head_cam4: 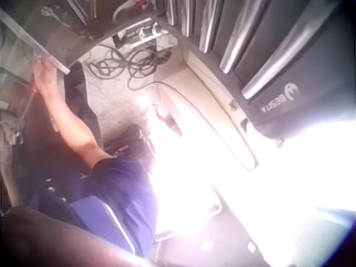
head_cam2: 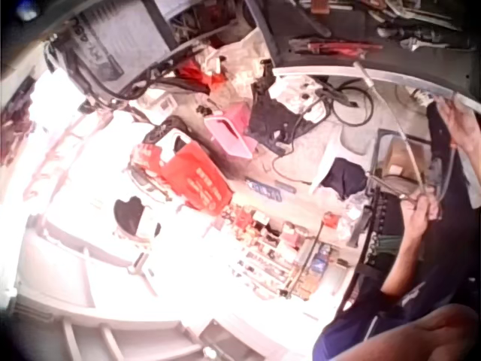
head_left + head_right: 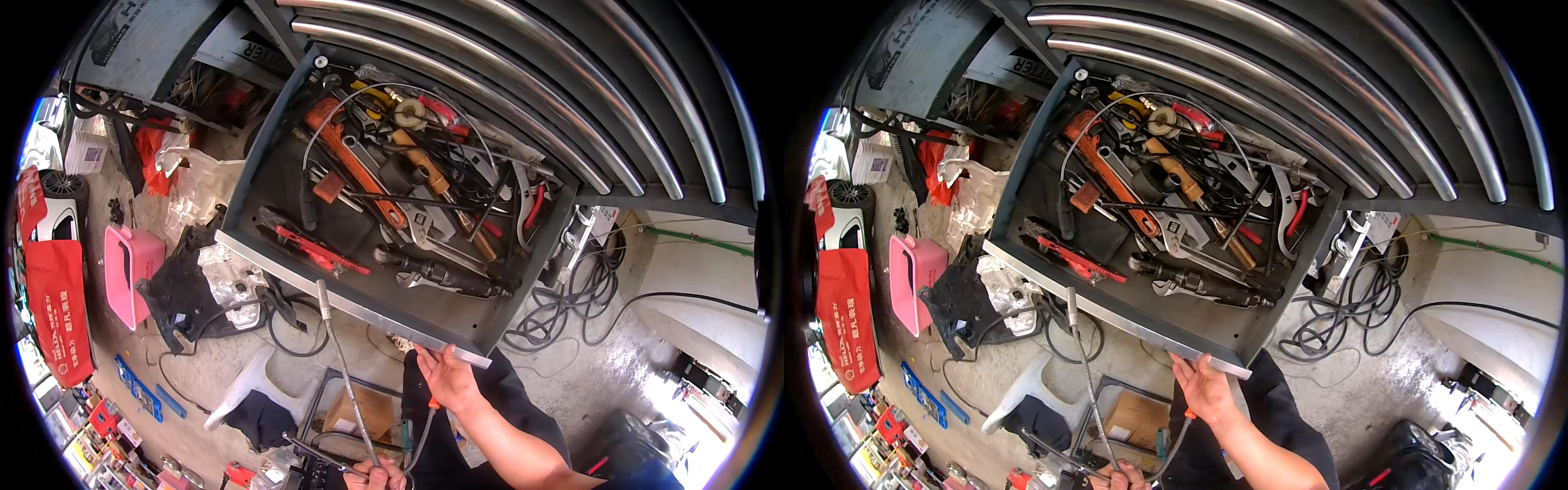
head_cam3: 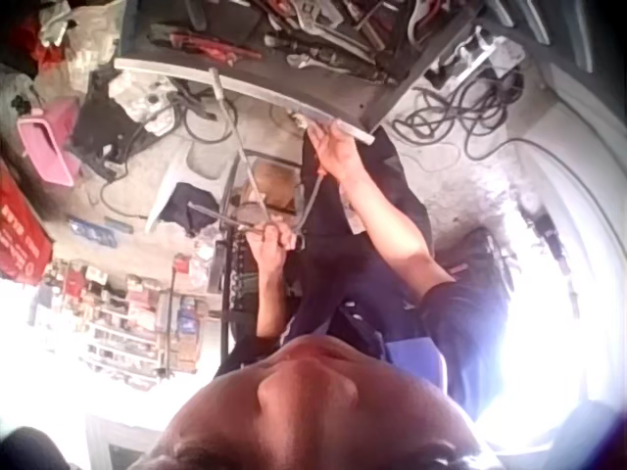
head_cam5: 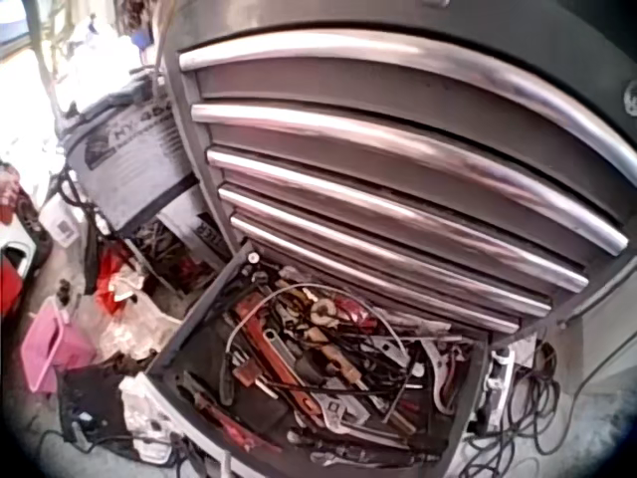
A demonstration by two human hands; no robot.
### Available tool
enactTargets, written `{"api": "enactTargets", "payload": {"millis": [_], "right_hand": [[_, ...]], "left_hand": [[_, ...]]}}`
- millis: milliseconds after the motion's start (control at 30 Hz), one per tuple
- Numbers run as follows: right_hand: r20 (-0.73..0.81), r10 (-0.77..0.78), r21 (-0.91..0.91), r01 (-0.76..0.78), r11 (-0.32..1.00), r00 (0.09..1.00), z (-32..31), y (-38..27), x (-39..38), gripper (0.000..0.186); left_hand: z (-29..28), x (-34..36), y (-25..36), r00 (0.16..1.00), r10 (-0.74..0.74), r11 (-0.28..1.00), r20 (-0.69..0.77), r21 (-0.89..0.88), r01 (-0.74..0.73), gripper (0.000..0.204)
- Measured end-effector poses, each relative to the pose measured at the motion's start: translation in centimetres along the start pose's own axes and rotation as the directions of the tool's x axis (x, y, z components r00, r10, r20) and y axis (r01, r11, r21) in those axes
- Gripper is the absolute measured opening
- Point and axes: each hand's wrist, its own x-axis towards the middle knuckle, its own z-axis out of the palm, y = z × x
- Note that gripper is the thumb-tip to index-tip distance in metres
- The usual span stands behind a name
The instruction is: The person works on a car engine by hand and using a tool. The person reaches into the engine bay, handles various components, retrieves a tool from a drawer, and then uses the tool to tighten or adjust parts on the top of the engine block.
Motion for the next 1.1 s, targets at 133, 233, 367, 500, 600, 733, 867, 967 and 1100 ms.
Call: {"api": "enactTargets", "payload": {"millis": [133, 233, 367, 500, 600, 733, 867, 967, 1100], "right_hand": [[-0.039, 0.027, 0.003, -0.027, 1.0, 0.999, 1.0, -1.4, -0.9, 0.026], [-0.093, 0.236, -0.17, -0.249, 0.953, 0.967, 0.8, -3.5, -1.7, 0.025], [0.674, -0.286, -0.72, 0.52, -0.46, 0.681, 8.0, -9.9, 0.4, 0.018], [0.725, -0.625, -0.689, 0.326, -0.647, 0.29, 17.4, -22.0, 12.0, 0.032], [0.685, -0.593, -0.657, 0.008, -0.754, 0.423, 21.5, -23.2, 15.4, 0.032], [0.716, -0.586, -0.67, 0.136, -0.73, 0.38, 22.6, -22.2, 13.7, 0.026], [0.845, -0.452, -0.528, 0.578, -0.623, 0.285, 19.9, -14.4, 0.8, 0.014], [0.835, -0.237, -0.55, 0.746, -0.375, 0.496, 8.8, -9.2, -8.4, 0.002], [0.84, 0.294, -0.435, 0.889, -0.14, 0.457, 2.0, -1.8, -16.1, 0.024]], "left_hand": [[0.2, -0.2, -0.5, 1.0, -0.021, 0.999, -0.019, -0.029, 0.02, 0.024], [0.7, -0.2, -0.2, 0.999, 0.011, 0.998, -0.036, -0.069, -0.014, 0.025], [-0.1, 0.0, -0.3, 0.992, -0.013, 0.96, -0.129, -0.279, -0.023, 0.033], [-0.6, 0.1, -0.4, 0.985, 0.036, 0.966, -0.169, -0.248, -0.078, 0.039], [-2.0, -0.4, -1.4, 0.969, 0.027, 0.98, -0.247, -0.186, -0.075, 0.032], [-3.3, -0.7, -2.1, 0.957, 0.034, 0.986, -0.289, -0.145, -0.079, 0.03], [-4.1, -1.6, -1.3, 0.916, -0.007, 0.977, -0.401, -0.198, -0.08, 0.029], [-4.2, -1.7, -0.5, 0.903, -0.046, 0.959, -0.427, -0.272, -0.08, 0.028], [-4.9, -1.9, 0.1, 0.879, -0.059, 0.94, -0.472, -0.323, -0.111, 0.027]]}}
